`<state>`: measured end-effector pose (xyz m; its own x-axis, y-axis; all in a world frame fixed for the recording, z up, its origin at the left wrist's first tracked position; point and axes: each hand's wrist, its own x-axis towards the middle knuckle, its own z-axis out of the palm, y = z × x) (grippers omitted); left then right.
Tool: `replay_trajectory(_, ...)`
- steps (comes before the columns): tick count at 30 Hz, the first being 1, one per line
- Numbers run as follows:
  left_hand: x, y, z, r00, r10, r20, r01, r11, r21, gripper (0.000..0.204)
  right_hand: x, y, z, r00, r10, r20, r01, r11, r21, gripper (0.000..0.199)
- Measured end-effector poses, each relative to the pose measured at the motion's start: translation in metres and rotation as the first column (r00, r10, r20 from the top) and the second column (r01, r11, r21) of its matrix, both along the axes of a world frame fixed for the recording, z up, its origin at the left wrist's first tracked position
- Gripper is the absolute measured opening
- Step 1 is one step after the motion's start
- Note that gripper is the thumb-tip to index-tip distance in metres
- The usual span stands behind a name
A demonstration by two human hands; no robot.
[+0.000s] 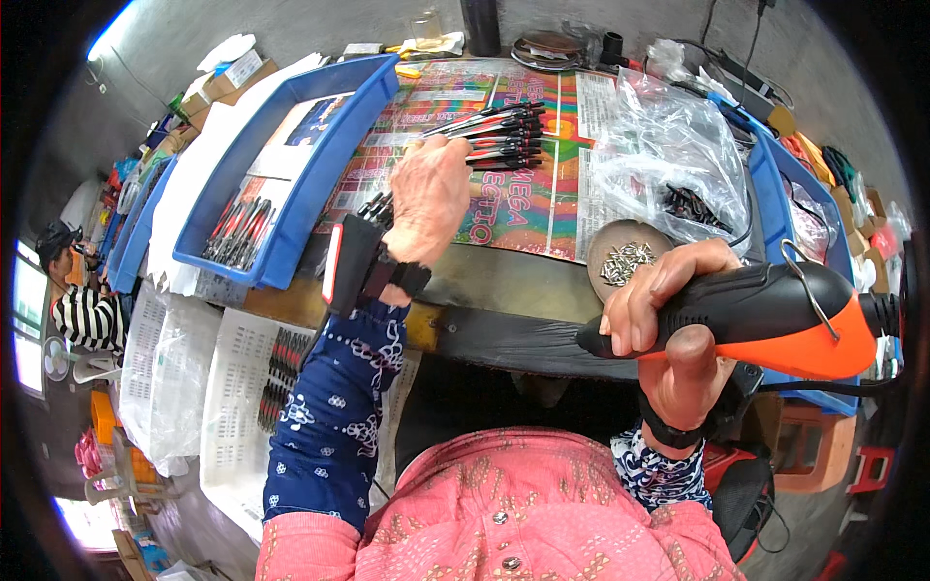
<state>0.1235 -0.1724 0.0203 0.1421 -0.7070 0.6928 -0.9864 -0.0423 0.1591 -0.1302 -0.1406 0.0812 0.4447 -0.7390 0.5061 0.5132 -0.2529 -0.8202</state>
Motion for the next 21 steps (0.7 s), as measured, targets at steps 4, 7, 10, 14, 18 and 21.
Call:
replay_trajectory(4, -0.002, -0.026, -0.007, 0.998, -0.054, 0.017, 0.053, 0.998, 0.028, 0.016, -0.007, -0.006, -0.004, 1.0, 0.004, 0.003, -0.004, 0.998, 0.062, 0.048)
replay_trajectory(7, -0.004, -0.038, -0.013, 0.998, -0.032, 0.053, 0.031, 0.999, 0.024, 0.016, -0.009, -0.011, -0.007, 0.999, 0.024, 0.021, -0.026, 0.996, 0.084, 0.046)
replay_trajectory(10, -0.005, -0.044, -0.017, 0.999, -0.006, 0.041, 0.005, 0.999, 0.043, 0.014, -0.01, -0.015, -0.009, 0.999, 0.034, 0.029, -0.036, 0.995, 0.097, 0.046)
replay_trajectory(14, -0.001, -0.047, -0.019, 1.0, -0.022, 0.012, 0.021, 0.997, 0.069, 0.016, -0.008, -0.018, -0.011, 0.999, 0.02, 0.027, -0.022, 0.996, 0.081, 0.046)
replay_trajectory(18, 0.003, -0.044, -0.019, 1.0, -0.016, 0.013, 0.015, 0.997, 0.072, 0.021, -0.006, -0.016, -0.011, 1.0, -0.014, 0.01, 0.014, 0.999, 0.041, 0.048)
replay_trajectory(21, 0.003, -0.041, -0.017, 0.999, -0.04, 0.036, 0.039, 0.999, 0.027, 0.019, -0.004, -0.015, -0.009, 1.0, -0.03, -0.003, 0.03, 1.0, 0.002, 0.051)
